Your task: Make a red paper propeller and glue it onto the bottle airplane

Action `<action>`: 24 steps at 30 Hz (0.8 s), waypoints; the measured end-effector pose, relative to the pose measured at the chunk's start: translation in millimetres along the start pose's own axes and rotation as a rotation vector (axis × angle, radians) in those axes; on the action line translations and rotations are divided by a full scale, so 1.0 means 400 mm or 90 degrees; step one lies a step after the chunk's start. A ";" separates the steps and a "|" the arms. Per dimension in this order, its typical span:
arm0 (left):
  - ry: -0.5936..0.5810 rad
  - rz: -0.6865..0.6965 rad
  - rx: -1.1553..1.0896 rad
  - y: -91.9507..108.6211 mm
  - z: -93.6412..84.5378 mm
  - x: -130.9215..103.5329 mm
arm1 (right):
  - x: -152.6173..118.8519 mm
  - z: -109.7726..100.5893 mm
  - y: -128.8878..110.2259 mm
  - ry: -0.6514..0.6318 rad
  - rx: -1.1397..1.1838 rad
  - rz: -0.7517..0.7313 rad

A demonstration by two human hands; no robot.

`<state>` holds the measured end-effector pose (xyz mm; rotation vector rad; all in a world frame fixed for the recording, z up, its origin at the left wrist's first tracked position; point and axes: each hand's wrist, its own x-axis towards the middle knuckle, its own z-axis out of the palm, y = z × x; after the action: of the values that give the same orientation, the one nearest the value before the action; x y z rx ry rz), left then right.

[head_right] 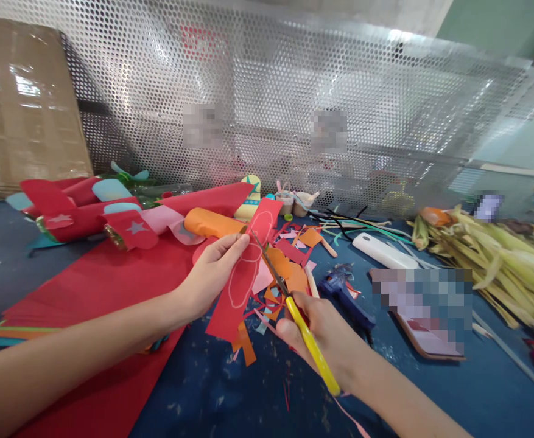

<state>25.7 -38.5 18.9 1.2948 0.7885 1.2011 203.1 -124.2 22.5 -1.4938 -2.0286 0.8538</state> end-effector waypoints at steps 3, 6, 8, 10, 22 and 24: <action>-0.002 0.002 -0.006 -0.002 -0.001 0.001 | 0.000 -0.002 -0.001 -0.004 0.003 -0.003; -0.001 0.004 -0.008 -0.003 0.000 0.002 | 0.000 -0.002 0.000 -0.008 0.009 0.002; -0.002 -0.002 -0.014 -0.002 0.002 0.001 | -0.001 -0.002 0.000 -0.012 0.013 0.005; -0.004 -0.010 -0.021 -0.001 0.003 0.001 | -0.002 -0.001 0.001 -0.011 0.015 0.007; 0.007 -0.008 -0.026 -0.002 0.002 0.001 | 0.001 0.004 0.018 -0.003 0.016 0.012; 0.006 -0.009 -0.040 0.001 0.002 0.002 | 0.000 0.003 0.019 0.004 0.014 0.000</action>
<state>26.6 -38.3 19.6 1.2308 0.7596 1.2124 207.1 -122.8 16.1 -1.4837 -2.0082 0.8678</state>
